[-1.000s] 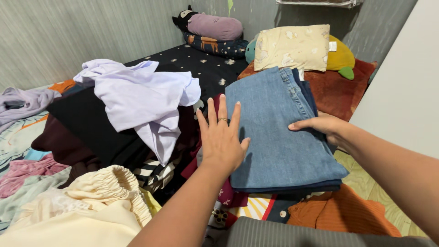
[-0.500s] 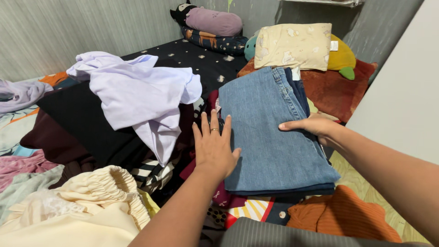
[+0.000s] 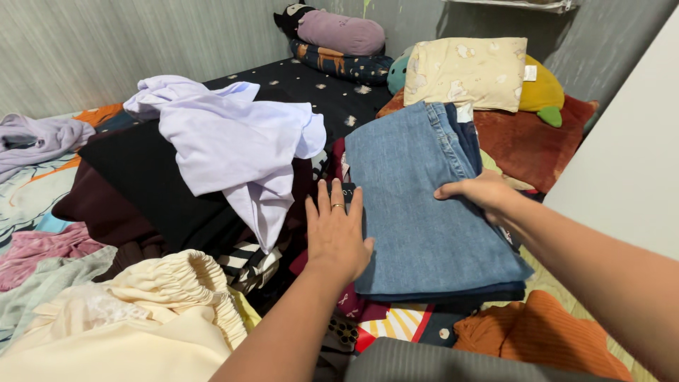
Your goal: The person removes a cardboard box and a pair of black shoes from a wardrobe, wipes the shoes with a cloth, and places them back. The person then wipes the wardrobe shelf and proceeds to fold and stack several garments, including jeans and shirts, onto the shelf.
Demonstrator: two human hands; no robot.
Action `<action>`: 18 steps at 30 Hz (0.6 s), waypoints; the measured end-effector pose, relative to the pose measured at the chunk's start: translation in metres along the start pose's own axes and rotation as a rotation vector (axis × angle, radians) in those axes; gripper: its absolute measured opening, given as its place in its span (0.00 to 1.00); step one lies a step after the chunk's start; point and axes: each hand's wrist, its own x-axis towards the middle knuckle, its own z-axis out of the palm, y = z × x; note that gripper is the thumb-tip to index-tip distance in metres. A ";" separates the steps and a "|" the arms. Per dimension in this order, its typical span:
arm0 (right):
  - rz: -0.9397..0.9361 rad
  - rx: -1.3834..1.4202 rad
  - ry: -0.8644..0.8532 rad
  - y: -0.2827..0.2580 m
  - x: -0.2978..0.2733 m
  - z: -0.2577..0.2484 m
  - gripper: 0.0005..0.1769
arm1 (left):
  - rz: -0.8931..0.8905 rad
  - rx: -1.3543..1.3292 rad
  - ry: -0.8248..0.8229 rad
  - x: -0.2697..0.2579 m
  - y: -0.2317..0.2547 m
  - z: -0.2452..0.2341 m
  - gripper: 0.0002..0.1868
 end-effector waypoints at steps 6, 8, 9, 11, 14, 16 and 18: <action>-0.024 -0.128 0.061 0.006 -0.018 0.015 0.41 | -0.016 0.038 -0.031 -0.014 0.003 -0.006 0.50; 0.018 -0.098 0.046 0.010 -0.025 0.018 0.41 | -0.020 0.033 -0.038 -0.020 0.005 -0.006 0.50; 0.033 -0.054 0.049 0.009 -0.027 0.020 0.41 | -0.025 0.023 -0.036 -0.022 0.006 -0.006 0.49; 0.034 0.017 0.092 0.007 -0.033 0.024 0.40 | -0.036 0.015 -0.031 -0.027 0.006 -0.005 0.49; -0.004 0.060 0.193 0.000 -0.047 0.031 0.35 | -0.050 0.000 -0.039 -0.036 0.004 0.000 0.46; -0.040 0.036 0.248 -0.011 -0.061 0.033 0.31 | -0.044 -0.042 -0.049 -0.040 0.000 0.001 0.41; -0.045 -0.066 0.287 -0.026 -0.078 0.033 0.31 | -0.016 0.077 -0.199 -0.041 -0.003 0.000 0.31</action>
